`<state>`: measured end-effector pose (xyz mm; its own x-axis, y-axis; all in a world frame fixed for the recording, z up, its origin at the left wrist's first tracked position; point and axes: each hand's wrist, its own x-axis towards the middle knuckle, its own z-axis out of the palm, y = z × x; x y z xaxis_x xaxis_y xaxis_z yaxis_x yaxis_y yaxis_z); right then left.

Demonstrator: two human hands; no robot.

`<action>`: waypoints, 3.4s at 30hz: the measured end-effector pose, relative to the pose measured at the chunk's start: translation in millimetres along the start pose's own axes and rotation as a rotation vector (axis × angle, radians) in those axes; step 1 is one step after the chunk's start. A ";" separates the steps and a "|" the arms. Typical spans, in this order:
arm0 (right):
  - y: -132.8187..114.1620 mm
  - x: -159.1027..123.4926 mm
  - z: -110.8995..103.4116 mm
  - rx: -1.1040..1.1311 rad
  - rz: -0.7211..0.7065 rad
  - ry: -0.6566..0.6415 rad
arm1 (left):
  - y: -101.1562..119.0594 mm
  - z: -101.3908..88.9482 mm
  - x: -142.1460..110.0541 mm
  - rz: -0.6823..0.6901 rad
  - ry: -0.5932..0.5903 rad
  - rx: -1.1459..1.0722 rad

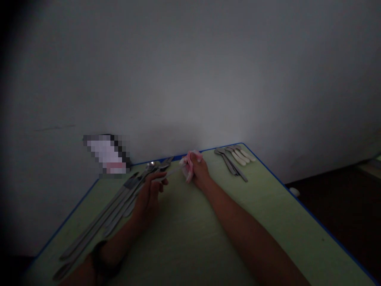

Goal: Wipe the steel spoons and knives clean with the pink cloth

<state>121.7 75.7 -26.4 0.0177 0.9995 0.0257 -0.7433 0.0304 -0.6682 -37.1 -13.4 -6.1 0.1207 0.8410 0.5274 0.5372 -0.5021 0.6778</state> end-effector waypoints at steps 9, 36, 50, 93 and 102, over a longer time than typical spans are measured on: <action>-1.0 1.2 -0.7 0.012 0.047 0.001 | -1.6 1.1 0.2 0.018 -0.118 -0.005; 2.2 1.2 -1.7 0.063 0.011 0.031 | 1.2 -1.2 -1.0 0.082 -0.086 0.033; 3.0 3.7 -3.9 0.023 0.102 -0.035 | -5.9 7.4 0.7 0.067 -0.393 0.144; 0.9 -0.7 0.4 -0.061 0.034 0.027 | 10.6 0.5 -0.4 -0.061 -0.442 0.129; 2.8 -1.5 1.5 -0.103 0.060 -0.022 | -1.0 9.1 1.2 0.067 -0.415 0.220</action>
<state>118.6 74.3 -27.2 -0.0402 0.9992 -0.0010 -0.6697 -0.0277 -0.7421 -29.9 -10.1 -10.8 0.4606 0.8402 0.2861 0.6755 -0.5409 0.5010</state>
